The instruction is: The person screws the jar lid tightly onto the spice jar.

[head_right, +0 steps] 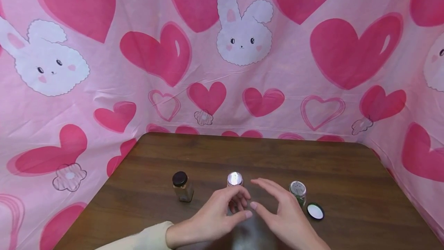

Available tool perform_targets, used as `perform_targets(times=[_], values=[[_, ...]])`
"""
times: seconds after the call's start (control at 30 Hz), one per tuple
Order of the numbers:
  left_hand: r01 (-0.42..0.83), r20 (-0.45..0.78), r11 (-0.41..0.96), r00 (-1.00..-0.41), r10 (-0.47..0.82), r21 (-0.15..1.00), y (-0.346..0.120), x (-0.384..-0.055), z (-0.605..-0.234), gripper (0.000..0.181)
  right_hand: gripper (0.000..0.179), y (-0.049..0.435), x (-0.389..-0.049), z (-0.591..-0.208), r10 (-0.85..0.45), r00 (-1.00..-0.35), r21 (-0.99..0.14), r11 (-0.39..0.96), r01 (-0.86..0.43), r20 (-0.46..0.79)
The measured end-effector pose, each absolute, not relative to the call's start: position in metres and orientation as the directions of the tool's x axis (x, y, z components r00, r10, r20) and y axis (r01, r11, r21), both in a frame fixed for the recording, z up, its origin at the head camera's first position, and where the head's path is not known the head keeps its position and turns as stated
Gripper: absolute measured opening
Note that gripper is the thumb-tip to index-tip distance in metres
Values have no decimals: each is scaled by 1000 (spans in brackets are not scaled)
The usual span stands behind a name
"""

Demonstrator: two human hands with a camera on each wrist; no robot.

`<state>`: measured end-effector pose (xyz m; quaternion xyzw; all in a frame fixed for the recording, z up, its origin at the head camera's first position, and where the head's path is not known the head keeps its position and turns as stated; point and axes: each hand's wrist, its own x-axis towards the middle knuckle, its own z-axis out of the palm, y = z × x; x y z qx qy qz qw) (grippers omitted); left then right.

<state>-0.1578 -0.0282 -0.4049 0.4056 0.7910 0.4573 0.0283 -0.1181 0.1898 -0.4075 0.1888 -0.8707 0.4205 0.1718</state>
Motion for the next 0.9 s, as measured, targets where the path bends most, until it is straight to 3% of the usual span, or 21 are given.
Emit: perform_targets(times=[0.23,0.9], values=[[664,334,276,-638,694,695,-24,-157,-409,23,52,198,-113,-413,-160,-887,-658,617,-432,432],[633,249,307,-634,732,710,0,-163,-420,24,52,212,-108,-430,-163,-859,-646,595,-478,485]])
